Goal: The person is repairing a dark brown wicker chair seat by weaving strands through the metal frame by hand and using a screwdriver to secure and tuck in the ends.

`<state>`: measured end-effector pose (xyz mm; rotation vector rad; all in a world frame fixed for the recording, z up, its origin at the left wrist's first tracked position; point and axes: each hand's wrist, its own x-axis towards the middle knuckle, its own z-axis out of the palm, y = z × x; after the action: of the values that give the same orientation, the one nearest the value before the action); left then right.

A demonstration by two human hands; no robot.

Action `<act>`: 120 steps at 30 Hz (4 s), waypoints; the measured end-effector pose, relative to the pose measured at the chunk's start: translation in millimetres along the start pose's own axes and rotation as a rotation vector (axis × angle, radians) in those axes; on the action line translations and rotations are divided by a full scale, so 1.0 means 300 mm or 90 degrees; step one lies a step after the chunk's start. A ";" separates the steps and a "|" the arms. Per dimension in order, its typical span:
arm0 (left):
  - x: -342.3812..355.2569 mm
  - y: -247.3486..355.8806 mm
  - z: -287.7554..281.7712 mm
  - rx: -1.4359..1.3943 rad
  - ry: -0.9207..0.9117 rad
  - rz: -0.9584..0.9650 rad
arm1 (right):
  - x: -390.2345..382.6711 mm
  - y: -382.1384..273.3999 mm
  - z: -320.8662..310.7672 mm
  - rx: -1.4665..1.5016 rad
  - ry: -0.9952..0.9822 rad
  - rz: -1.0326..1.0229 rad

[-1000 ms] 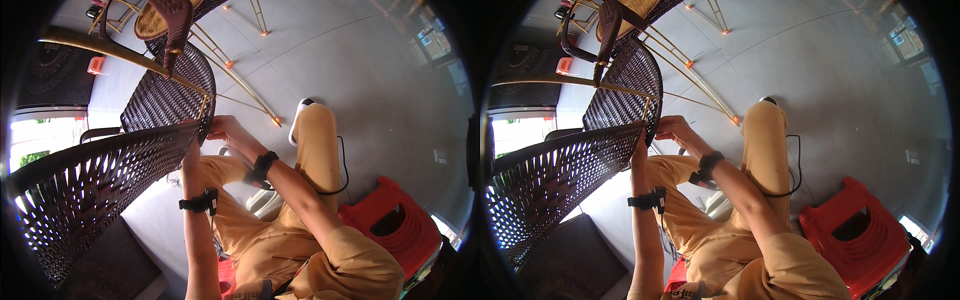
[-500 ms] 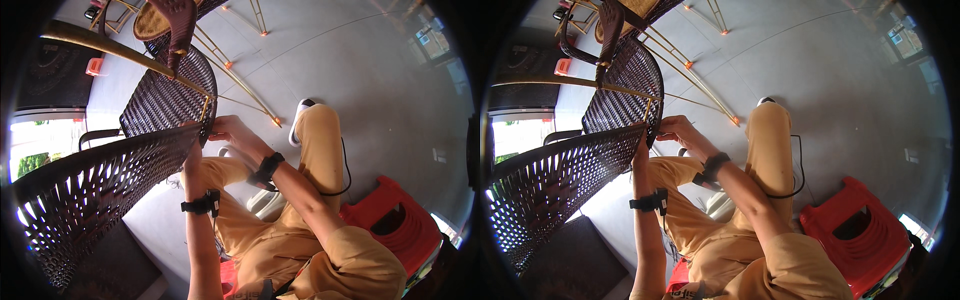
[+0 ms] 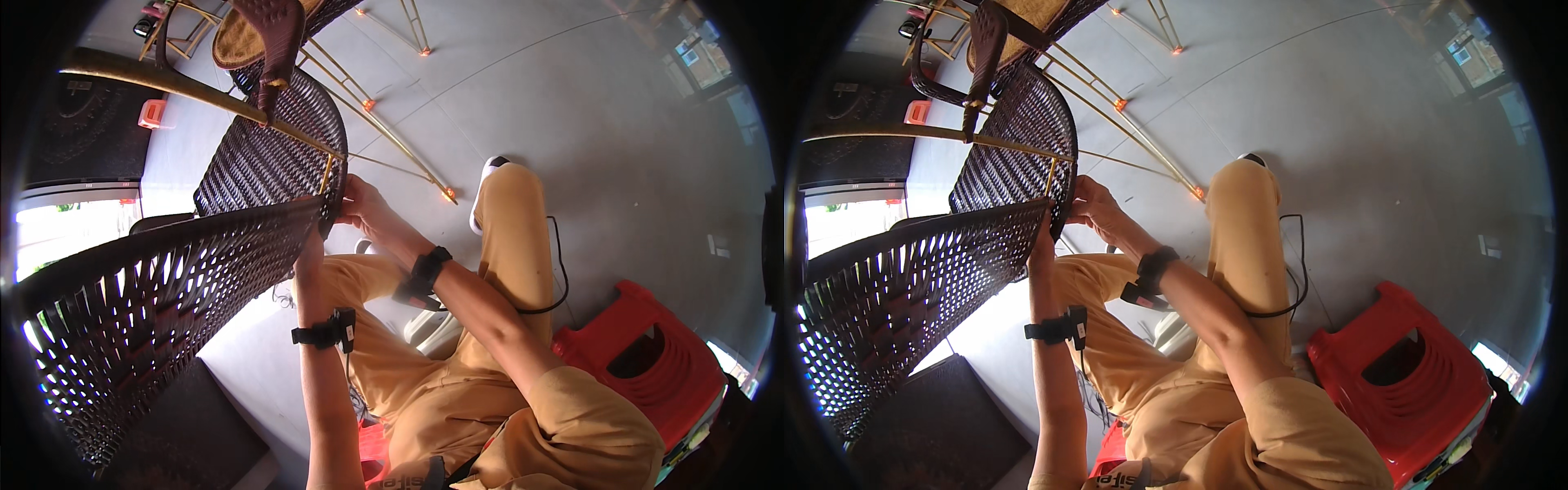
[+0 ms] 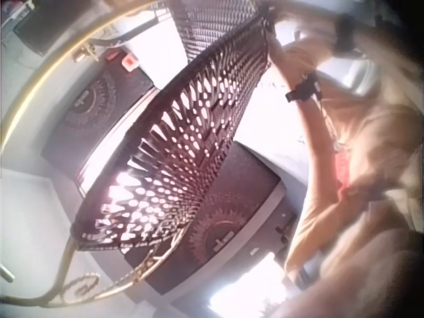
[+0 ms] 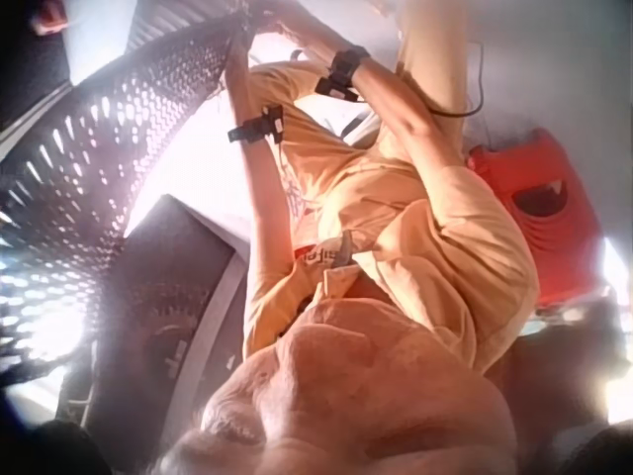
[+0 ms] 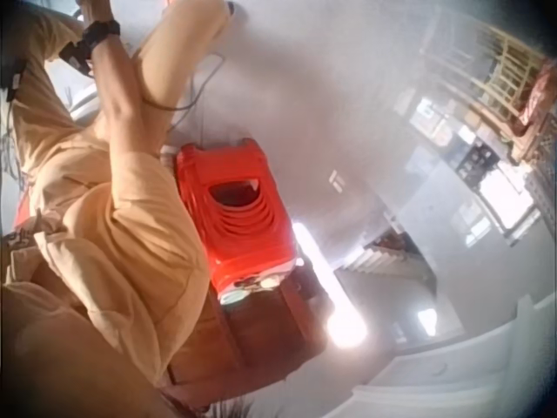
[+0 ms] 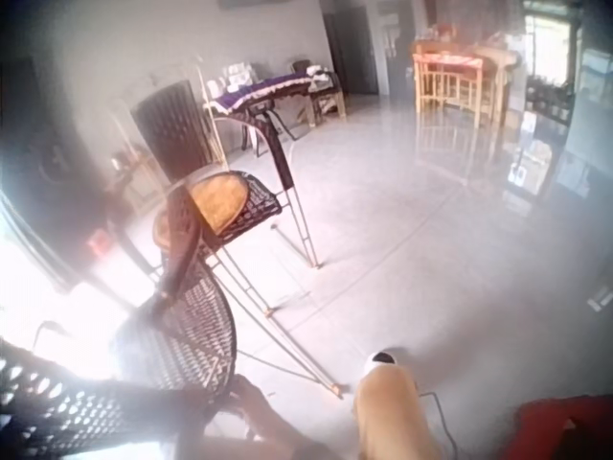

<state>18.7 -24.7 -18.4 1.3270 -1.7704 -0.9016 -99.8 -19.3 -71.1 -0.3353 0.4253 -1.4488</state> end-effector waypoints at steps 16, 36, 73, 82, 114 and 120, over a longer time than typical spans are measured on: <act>-0.061 0.020 0.032 0.192 0.017 0.084 | -0.040 -0.028 -0.059 -0.035 0.014 0.076; -0.028 -0.007 0.084 0.275 0.213 -0.065 | -0.031 -0.034 0.004 -0.090 0.102 0.017; -0.001 -0.086 0.072 0.311 0.275 -0.139 | -0.010 -0.201 0.103 -1.233 -0.326 -0.486; -0.001 -0.128 0.037 0.248 0.219 -0.123 | -0.014 -0.130 0.090 -0.996 -0.120 -0.425; 0.004 -0.162 0.047 0.201 0.190 -0.019 | -0.018 -0.191 0.102 -0.944 -0.071 -0.314; 0.001 -0.164 0.034 0.258 0.134 0.025 | -0.019 -0.192 0.087 -0.918 -0.074 -0.263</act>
<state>32.3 -34.7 -65.8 1.5684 -1.8627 -0.3716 -138.3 -20.3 -20.7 -1.7150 1.3276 -1.2624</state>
